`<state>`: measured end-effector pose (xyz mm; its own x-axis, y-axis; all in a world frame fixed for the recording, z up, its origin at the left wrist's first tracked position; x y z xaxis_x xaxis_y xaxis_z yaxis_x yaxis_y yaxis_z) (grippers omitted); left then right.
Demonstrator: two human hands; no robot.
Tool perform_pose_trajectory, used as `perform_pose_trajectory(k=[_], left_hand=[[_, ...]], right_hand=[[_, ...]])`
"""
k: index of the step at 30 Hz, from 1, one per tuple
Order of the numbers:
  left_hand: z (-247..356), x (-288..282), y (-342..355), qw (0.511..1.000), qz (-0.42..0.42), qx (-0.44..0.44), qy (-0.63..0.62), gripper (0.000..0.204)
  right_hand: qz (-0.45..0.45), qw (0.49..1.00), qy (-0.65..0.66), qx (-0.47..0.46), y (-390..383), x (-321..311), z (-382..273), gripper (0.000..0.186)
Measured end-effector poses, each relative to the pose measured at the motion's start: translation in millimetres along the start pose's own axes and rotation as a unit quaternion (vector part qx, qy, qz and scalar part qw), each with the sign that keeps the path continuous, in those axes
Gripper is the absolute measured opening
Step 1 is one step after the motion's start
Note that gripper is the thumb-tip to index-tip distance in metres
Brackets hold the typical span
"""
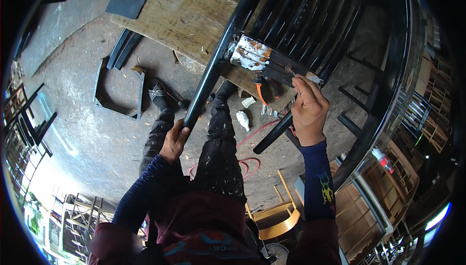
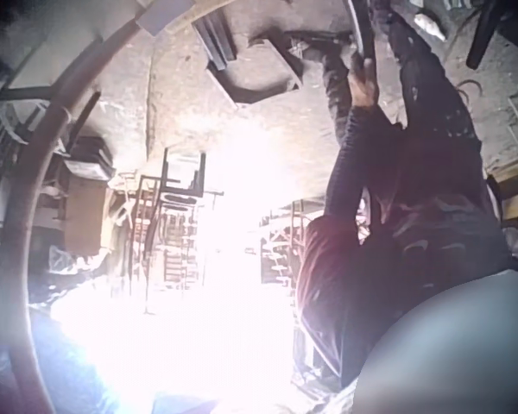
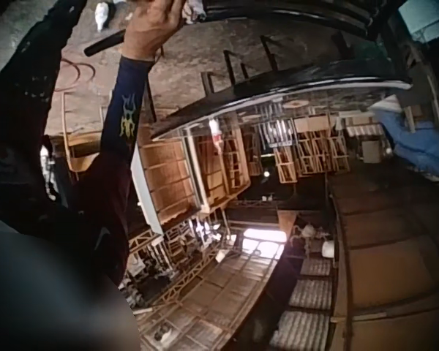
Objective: Repairing a metal chair frame by twisting wires with pliers and applying a substance with a brush.
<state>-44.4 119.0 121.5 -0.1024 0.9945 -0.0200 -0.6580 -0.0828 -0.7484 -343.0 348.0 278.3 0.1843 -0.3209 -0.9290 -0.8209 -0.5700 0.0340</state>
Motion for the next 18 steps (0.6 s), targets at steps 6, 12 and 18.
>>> perform_pose_trajectory(k=[6,12,18], left_hand=[[-3,-5,-1,1.0,-0.001,0.011,-0.008,0.044],[33,-11,-10,0.945,0.22,0.197,0.141,0.034],[185,49,-2,0.913,0.122,0.39,0.0,0.043]], right_hand=[[-0.084,0.984,-0.011,0.154,23,-13,-15,0.031],[-0.163,0.954,-0.201,0.15,51,3,-24,0.015],[-0.072,0.963,-0.143,0.217,25,14,-9,0.02]])
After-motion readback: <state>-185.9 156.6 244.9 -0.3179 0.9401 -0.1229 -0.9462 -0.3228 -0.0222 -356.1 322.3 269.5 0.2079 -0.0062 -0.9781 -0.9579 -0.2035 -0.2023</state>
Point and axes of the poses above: each hand's wrist, its own y-axis towards the middle knuckle, its own x-axis out of the palm, z = x × y, the point moved 3 cm from there along y, towards the middle knuckle, and after that the axes turned 2 degrees about z, right-handed, at the moved point
